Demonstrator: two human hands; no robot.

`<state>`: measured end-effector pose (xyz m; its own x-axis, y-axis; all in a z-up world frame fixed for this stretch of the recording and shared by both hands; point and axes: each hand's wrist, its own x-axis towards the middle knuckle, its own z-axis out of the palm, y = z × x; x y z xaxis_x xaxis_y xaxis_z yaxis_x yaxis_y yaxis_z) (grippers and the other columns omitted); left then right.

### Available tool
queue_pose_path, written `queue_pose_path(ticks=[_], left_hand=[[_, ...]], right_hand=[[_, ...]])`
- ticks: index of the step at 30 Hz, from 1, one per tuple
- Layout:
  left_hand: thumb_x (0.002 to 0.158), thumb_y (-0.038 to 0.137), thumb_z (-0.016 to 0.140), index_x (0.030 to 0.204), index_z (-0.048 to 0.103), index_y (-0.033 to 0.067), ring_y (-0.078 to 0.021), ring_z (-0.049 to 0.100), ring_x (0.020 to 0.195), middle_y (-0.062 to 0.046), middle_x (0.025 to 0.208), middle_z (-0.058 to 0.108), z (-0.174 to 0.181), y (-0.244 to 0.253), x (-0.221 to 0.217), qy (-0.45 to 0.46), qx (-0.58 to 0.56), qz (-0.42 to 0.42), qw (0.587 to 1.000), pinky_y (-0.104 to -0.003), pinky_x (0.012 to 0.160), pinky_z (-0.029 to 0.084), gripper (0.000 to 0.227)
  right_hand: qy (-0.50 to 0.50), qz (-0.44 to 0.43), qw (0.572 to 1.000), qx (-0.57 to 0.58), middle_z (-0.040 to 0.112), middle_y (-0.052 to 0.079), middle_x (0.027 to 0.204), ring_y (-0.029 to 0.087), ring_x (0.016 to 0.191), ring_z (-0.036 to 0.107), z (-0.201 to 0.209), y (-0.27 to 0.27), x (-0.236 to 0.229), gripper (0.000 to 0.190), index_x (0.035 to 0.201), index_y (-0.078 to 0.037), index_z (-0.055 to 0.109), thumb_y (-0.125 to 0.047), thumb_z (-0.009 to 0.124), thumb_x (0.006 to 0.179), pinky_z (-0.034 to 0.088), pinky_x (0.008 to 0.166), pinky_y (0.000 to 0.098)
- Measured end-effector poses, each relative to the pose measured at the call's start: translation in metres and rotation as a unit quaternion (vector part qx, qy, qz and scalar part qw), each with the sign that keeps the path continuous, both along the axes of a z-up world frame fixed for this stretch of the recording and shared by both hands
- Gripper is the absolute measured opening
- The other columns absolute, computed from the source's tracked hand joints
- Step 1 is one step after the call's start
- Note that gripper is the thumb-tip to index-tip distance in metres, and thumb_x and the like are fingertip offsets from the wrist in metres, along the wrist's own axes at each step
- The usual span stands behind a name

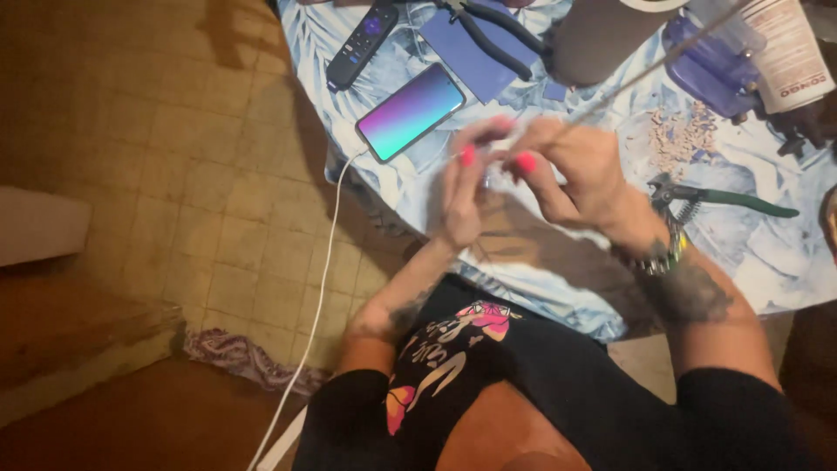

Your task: Trimming and manipulating small plastic craft items using pliers and a wooden stick on a table

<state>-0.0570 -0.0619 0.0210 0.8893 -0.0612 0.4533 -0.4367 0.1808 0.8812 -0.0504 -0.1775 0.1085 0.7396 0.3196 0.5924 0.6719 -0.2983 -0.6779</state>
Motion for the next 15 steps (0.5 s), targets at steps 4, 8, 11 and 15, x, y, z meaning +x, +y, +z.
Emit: queue_pose_path(ticks=[4, 8, 11, 15], left_hand=[[0.094, 0.011, 0.033, 0.116, 0.035, 0.0091, -0.0187, 0.041, 0.106, -0.010, 0.114, 0.044, -0.081, -0.102, -0.035, 0.221, -0.396, -0.309, 0.836, -0.031, 0.092, 0.035, 0.022], [0.100, 0.023, 0.037, 0.123, 0.042, -0.0090, -0.0312, 0.040, 0.115, -0.023, 0.124, 0.043, -0.062, -0.139, -0.049, 0.333, -0.568, -0.560, 0.502, -0.040, 0.101, 0.025, 0.040], [0.092, 0.044, 0.041, 0.103, 0.059, 0.0038, -0.0230, 0.055, 0.091, -0.013, 0.099, 0.060, -0.002, -0.103, -0.006, 0.355, -0.527, -0.529, 0.562, -0.033, 0.081, 0.040, 0.046], [0.070, 0.061, 0.027, 0.131, 0.020, 0.0008, -0.0343, 0.025, 0.125, -0.024, 0.142, 0.017, 0.055, -0.079, -0.003, 0.471, -0.374, -0.414, 0.683, -0.046, 0.102, 0.024, 0.086]], right_hand=[[-0.199, 0.079, 0.975, -0.053, 0.055, 0.007, 0.063, 0.017, 0.053, 0.052, 0.061, 0.016, 0.016, 0.032, 0.076, 0.001, 0.054, -0.007, 0.031, 0.096, 0.039, 0.049, 0.0266], [0.013, 0.096, 0.991, 0.088, 0.053, 0.011, 0.074, 0.015, 0.064, 0.048, 0.037, 0.004, 0.043, 0.034, 0.093, 0.006, 0.057, -0.023, 0.039, 0.099, 0.038, 0.057, 0.0249], [0.083, -0.010, 0.983, 0.163, 0.055, 0.005, 0.076, 0.013, 0.079, 0.059, -0.001, -0.024, 0.049, 0.026, 0.076, -0.004, 0.048, -0.018, 0.043, 0.098, 0.057, 0.079, 0.0278], [0.079, -0.098, 0.991, 0.042, 0.052, 0.004, 0.072, 0.010, 0.064, 0.041, -0.006, -0.053, 0.035, 0.021, 0.080, -0.004, 0.054, -0.010, 0.039, 0.093, 0.030, 0.057, 0.0242]])
